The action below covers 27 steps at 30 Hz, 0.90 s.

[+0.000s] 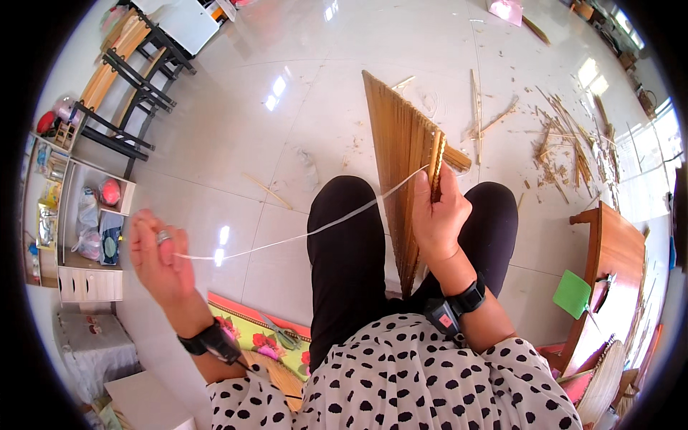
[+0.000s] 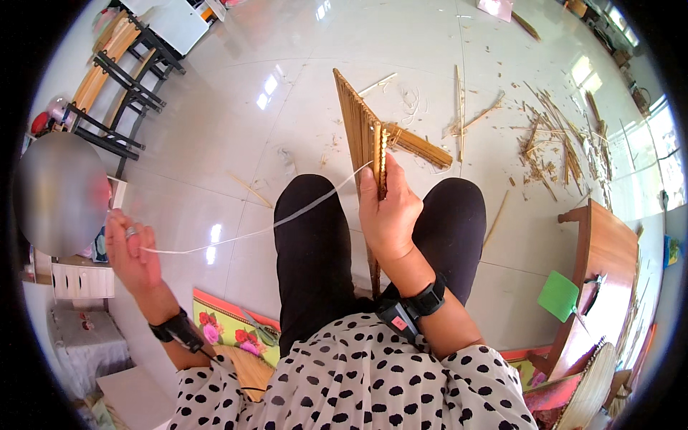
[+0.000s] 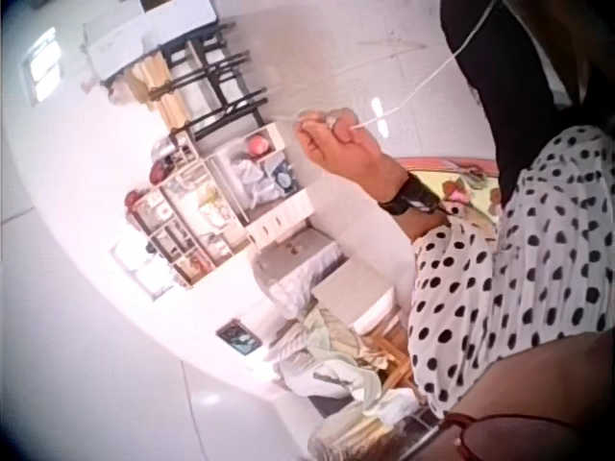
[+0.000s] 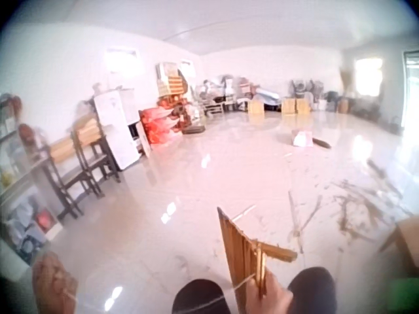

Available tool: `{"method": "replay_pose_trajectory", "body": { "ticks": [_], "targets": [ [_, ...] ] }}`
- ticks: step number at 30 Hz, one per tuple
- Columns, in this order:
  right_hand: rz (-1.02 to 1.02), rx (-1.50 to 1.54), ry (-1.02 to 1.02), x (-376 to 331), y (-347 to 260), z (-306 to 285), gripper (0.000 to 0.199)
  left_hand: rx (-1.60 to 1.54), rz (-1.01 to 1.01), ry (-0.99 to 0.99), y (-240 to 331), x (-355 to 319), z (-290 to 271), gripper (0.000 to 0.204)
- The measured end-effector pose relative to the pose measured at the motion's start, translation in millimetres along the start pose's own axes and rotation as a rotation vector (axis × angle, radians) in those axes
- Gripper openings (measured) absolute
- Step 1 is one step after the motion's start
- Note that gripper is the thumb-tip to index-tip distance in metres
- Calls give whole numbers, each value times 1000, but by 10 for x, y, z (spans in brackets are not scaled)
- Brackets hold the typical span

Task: The person assembles a bamboo mat by hand by threading string through the ends of thin bamboo slats, pulling the string taut, and checking the alignment of the slats.

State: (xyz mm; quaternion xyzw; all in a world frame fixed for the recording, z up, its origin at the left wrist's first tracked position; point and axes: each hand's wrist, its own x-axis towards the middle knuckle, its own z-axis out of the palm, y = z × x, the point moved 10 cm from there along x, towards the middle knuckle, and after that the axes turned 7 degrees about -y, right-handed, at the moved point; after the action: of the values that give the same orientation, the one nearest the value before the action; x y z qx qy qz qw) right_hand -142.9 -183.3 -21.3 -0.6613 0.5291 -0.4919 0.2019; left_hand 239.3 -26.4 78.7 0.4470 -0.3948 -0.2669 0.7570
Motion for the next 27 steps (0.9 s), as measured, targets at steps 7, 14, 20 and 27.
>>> {"method": "replay_pose_trajectory", "body": {
  "ticks": [7,14,20,27],
  "targets": [
    [22,-28,12,23,48,-109,25,32,-19,34,114,33,-704,15],
    [53,-28,29,55,146,-132,13,70,-117,-6,-238,-51,-984,15],
    [76,14,-73,22,172,33,19,127,-28,304,-459,33,-1044,12],
    [43,-13,-62,-60,11,26,12,562,-10,-498,-755,-270,1235,16]
  ]
}}
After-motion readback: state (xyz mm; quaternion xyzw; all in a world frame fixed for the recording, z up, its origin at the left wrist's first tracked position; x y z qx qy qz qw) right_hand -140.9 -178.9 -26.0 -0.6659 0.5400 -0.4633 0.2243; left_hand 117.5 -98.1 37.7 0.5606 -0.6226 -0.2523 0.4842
